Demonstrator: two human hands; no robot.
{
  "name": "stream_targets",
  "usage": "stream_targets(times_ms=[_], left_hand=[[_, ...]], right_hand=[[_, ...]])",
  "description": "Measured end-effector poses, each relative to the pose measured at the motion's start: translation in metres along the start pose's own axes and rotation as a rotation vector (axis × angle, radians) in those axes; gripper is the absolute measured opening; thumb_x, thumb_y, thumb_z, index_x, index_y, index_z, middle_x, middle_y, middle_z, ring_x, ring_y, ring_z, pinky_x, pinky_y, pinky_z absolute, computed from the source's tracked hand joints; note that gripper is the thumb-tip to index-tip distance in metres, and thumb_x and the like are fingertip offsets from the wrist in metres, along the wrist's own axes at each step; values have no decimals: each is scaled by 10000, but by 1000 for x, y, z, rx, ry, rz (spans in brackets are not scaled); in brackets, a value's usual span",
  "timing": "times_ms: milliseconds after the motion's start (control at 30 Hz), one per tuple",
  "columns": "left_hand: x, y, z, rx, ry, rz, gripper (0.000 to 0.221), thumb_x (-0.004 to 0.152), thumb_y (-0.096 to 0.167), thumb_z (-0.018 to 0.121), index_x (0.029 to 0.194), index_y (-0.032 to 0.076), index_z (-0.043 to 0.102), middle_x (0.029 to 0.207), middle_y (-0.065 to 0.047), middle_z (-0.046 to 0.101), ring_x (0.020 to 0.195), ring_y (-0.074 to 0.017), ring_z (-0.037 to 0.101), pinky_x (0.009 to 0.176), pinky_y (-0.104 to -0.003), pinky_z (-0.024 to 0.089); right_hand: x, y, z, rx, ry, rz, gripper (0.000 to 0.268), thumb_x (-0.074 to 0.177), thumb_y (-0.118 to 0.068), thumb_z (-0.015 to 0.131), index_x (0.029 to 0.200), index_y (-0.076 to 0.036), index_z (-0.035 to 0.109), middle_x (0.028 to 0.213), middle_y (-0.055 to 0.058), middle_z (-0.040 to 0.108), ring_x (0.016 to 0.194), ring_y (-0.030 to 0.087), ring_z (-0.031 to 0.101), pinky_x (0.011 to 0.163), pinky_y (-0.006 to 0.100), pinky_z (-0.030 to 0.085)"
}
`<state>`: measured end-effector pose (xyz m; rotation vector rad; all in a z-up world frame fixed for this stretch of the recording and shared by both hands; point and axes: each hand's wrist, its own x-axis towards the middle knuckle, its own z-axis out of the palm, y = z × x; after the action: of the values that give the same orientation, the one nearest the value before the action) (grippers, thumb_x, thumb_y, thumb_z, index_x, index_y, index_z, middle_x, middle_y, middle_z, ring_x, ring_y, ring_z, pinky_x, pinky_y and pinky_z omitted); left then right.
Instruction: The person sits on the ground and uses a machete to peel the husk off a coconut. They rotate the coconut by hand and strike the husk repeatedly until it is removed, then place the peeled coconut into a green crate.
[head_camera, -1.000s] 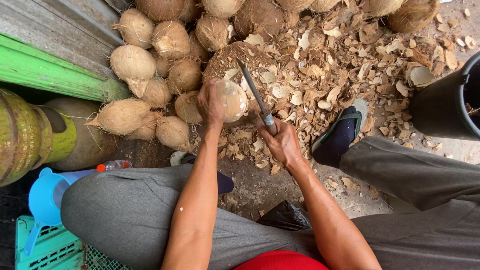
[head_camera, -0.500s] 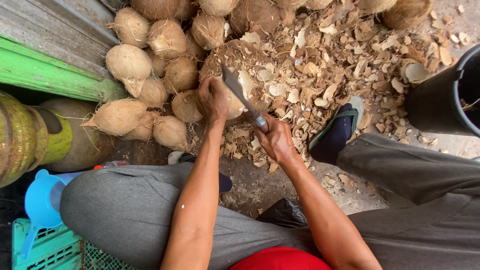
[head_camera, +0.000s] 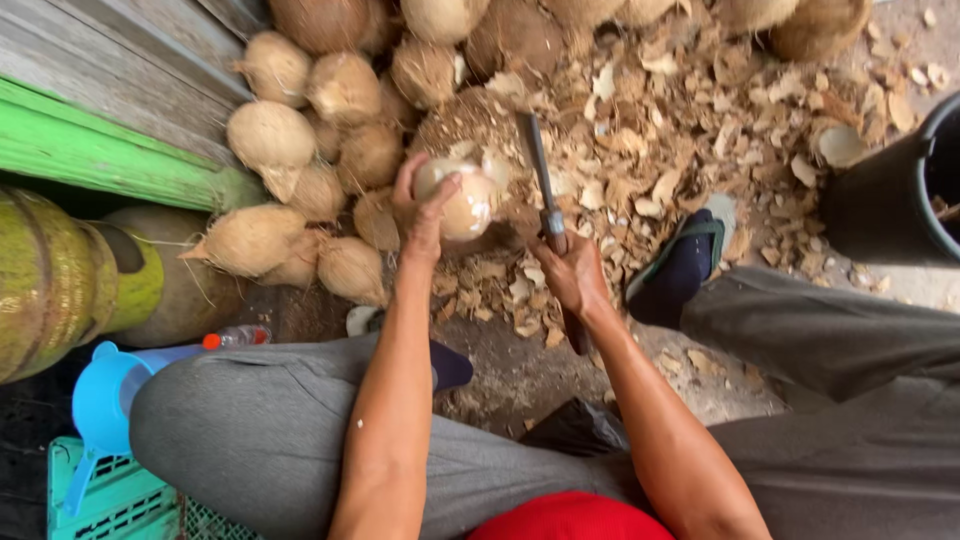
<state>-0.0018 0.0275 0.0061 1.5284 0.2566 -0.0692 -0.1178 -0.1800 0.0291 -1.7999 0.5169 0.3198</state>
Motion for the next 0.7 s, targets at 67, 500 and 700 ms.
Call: stream_targets(times_ms=[67,500,700], left_hand=[[-4,-9,-5,104,-143,79,845,606,499,868,1321,146,587,1247,-140,618,1052,-287,699,825,-488,668],[11,-21,20,313,159,34,605,675,524,796,1160,183,677,1146,-89,654,1056,-274,655,867,-506,556],[0,-40,35,595,331,225,494,843,575,723,1126,172,682,1140,-68,655,1033,-249,634,860,-456,529]], right_hand=[[-4,8,-1,13,-23,15,281,924,-400,650,882,-124,619,502,-13,437,366,112,367,345,317,328],[5,23,26,196,-130,-101,202,957,-287,643,843,-125,607,566,-9,535,405,90,435,369,255,409],[-1,27,37,62,-104,-81,374,977,-281,648,678,-117,494,520,21,473,387,112,400,369,285,390]])
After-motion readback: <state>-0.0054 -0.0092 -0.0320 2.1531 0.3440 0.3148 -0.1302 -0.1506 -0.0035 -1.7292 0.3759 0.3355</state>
